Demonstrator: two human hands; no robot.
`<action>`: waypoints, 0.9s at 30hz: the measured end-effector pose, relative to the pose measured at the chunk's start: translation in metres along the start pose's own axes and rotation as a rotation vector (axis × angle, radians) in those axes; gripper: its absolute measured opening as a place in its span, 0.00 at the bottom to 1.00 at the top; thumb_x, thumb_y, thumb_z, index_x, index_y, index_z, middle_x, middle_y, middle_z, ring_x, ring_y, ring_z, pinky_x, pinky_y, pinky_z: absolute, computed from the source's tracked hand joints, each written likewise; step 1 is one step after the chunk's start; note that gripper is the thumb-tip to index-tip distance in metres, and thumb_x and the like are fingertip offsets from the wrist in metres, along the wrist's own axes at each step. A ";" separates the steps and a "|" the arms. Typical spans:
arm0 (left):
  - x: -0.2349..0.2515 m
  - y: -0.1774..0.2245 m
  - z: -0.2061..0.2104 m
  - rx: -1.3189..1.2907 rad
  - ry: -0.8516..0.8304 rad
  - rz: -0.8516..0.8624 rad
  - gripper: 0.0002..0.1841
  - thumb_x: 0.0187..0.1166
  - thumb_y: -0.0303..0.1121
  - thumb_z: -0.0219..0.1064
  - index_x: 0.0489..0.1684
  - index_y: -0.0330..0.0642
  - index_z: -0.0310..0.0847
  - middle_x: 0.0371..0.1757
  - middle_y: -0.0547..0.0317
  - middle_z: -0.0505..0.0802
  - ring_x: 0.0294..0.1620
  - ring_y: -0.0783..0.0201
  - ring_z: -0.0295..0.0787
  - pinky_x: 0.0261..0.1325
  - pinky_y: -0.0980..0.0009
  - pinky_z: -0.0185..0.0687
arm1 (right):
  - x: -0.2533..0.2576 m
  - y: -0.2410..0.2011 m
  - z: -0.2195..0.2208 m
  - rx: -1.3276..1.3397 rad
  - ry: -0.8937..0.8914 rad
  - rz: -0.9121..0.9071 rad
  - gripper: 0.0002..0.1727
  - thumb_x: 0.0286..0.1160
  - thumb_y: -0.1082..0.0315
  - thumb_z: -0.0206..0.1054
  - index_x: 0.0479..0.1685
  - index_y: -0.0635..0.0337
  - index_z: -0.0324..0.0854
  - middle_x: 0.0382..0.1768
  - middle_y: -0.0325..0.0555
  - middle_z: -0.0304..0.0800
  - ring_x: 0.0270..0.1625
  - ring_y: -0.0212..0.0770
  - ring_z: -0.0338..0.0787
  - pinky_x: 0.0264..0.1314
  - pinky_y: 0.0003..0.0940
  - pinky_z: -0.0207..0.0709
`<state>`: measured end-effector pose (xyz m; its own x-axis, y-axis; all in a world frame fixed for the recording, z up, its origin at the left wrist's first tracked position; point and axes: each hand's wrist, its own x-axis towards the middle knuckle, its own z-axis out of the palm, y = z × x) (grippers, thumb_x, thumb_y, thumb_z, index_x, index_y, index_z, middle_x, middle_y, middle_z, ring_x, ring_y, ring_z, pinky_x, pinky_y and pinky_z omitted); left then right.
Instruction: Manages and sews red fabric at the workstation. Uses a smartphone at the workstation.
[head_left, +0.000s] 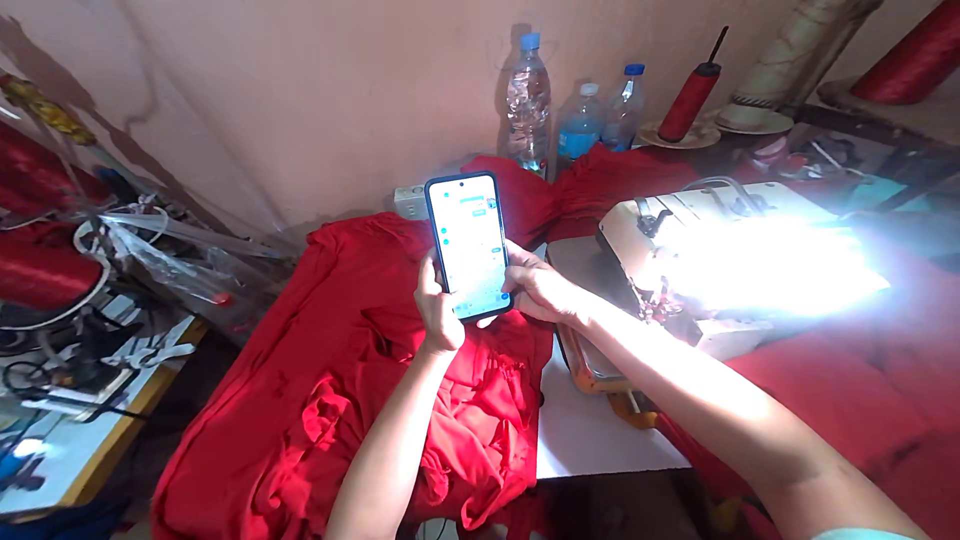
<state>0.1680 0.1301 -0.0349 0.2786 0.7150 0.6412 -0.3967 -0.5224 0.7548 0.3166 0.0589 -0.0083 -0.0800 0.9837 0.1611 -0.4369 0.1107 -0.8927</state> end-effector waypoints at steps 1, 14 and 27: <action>0.000 0.000 0.000 -0.002 0.005 -0.009 0.30 0.64 0.27 0.51 0.73 0.40 0.68 0.50 0.79 0.91 0.48 0.83 0.89 0.53 0.77 0.88 | 0.000 0.000 0.000 -0.010 -0.005 -0.004 0.34 0.70 0.84 0.40 0.78 0.49 0.61 0.53 0.43 0.88 0.49 0.39 0.93 0.47 0.41 0.90; -0.001 0.000 0.000 -0.004 -0.002 -0.010 0.32 0.62 0.25 0.50 0.75 0.37 0.66 0.50 0.77 0.92 0.49 0.82 0.90 0.54 0.76 0.88 | -0.001 -0.001 0.003 -0.093 0.015 -0.017 0.35 0.68 0.87 0.47 0.78 0.51 0.60 0.53 0.42 0.88 0.47 0.38 0.93 0.47 0.39 0.91; 0.000 0.000 0.002 0.012 0.014 0.022 0.31 0.65 0.23 0.48 0.75 0.34 0.66 0.53 0.77 0.92 0.50 0.82 0.90 0.55 0.76 0.88 | 0.000 0.000 0.000 -0.121 -0.014 -0.030 0.41 0.59 0.91 0.54 0.77 0.51 0.60 0.54 0.42 0.89 0.48 0.40 0.95 0.44 0.40 0.93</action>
<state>0.1696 0.1294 -0.0345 0.2575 0.7098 0.6556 -0.3919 -0.5435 0.7423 0.3164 0.0593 -0.0084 -0.0812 0.9778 0.1932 -0.3283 0.1567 -0.9315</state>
